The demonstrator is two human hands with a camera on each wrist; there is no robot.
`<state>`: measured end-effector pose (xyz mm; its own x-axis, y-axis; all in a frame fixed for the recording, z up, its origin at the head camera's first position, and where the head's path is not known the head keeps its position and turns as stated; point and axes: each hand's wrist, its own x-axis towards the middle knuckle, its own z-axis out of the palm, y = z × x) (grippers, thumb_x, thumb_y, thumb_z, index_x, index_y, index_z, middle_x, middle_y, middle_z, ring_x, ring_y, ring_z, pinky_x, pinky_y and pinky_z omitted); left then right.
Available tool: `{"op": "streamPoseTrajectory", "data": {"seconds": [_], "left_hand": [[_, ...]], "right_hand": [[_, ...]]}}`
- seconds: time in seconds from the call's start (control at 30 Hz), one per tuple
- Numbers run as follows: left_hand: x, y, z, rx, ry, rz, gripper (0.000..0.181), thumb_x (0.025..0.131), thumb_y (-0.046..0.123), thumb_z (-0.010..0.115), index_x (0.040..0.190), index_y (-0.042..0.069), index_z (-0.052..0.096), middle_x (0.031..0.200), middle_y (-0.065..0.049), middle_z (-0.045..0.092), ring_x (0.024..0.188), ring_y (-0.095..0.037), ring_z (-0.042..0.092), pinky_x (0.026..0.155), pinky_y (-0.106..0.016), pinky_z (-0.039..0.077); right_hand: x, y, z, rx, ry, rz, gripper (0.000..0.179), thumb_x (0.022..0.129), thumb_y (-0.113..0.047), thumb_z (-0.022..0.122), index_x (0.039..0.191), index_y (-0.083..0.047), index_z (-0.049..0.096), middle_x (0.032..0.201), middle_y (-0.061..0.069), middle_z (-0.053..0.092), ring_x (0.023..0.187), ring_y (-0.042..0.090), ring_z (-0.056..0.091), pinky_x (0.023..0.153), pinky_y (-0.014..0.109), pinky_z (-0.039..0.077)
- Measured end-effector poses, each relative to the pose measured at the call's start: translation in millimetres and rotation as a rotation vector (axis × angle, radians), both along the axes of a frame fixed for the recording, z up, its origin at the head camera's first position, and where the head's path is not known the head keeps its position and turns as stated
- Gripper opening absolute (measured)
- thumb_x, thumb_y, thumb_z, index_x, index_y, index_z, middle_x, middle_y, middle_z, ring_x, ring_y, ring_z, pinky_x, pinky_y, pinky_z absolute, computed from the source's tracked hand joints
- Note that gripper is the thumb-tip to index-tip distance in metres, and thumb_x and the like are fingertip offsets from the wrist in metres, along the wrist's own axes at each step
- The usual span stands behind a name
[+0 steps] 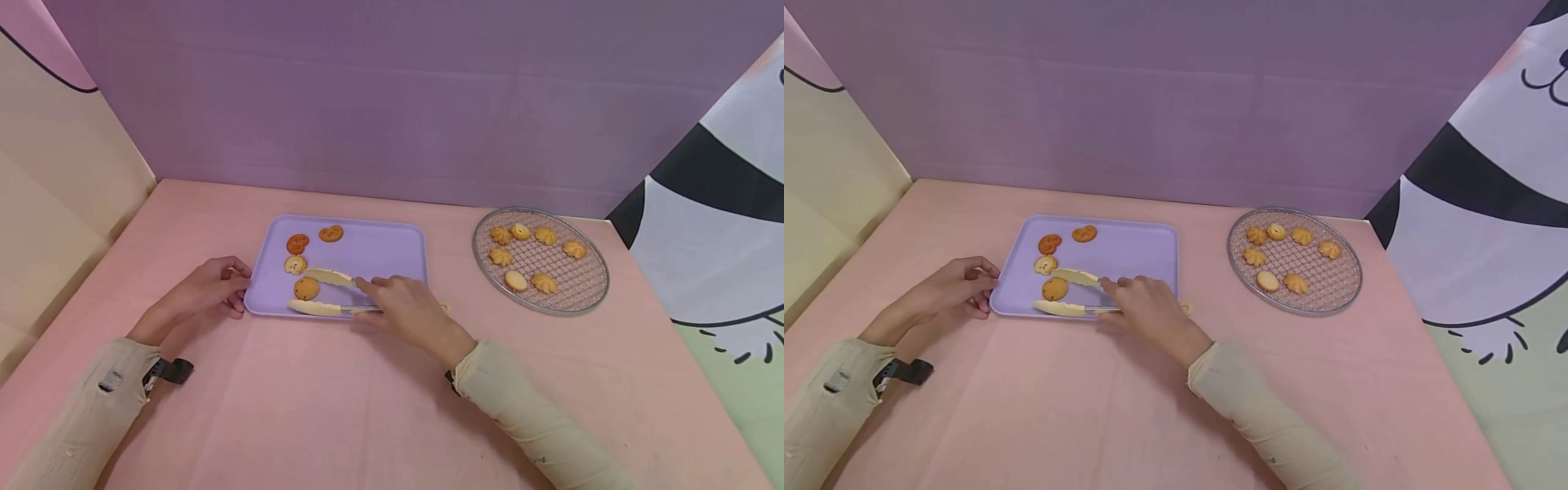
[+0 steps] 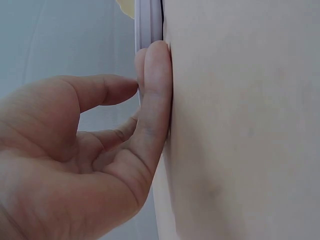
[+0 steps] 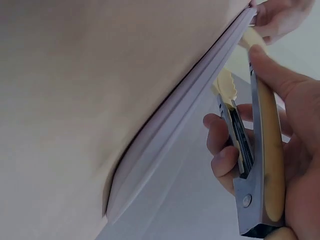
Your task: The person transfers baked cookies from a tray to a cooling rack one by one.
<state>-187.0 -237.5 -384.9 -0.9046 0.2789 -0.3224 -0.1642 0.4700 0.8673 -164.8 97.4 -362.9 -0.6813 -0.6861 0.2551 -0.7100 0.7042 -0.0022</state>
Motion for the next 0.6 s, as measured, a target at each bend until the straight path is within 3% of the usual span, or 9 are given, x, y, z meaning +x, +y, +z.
{"op": "streamPoseTrajectory", "data": {"seconds": [0.37, 0.6], "left_hand": [[-0.7, 0.3, -1.0, -0.01, -0.006, 0.0, 0.033, 0.091, 0.014, 0.049, 0.115, -0.006, 0.038, 0.082, -0.018, 0.054, 0.062, -0.022, 0.061, 0.063, -0.037, 0.057], [-0.1, 0.0, 0.2, -0.016, -0.005, 0.004, 0.033, 0.091, 0.014, 0.049, 0.115, -0.006, 0.038, 0.083, -0.018, 0.054, 0.063, -0.022, 0.061, 0.063, -0.037, 0.057]], "right_hand": [[5.8, -2.1, 0.6, 0.01, 0.05, -0.007, 0.046, 0.08, -0.044, 0.061, 0.117, -0.017, 0.058, 0.074, -0.004, 0.061, 0.058, 0.014, 0.056, 0.046, 0.028, 0.047], [5.1, -2.2, 0.3, -0.008, 0.143, 0.029, 0.044, 0.08, -0.043, 0.062, 0.114, -0.015, 0.059, 0.072, -0.002, 0.059, 0.052, 0.015, 0.052, 0.041, 0.026, 0.043]]}}
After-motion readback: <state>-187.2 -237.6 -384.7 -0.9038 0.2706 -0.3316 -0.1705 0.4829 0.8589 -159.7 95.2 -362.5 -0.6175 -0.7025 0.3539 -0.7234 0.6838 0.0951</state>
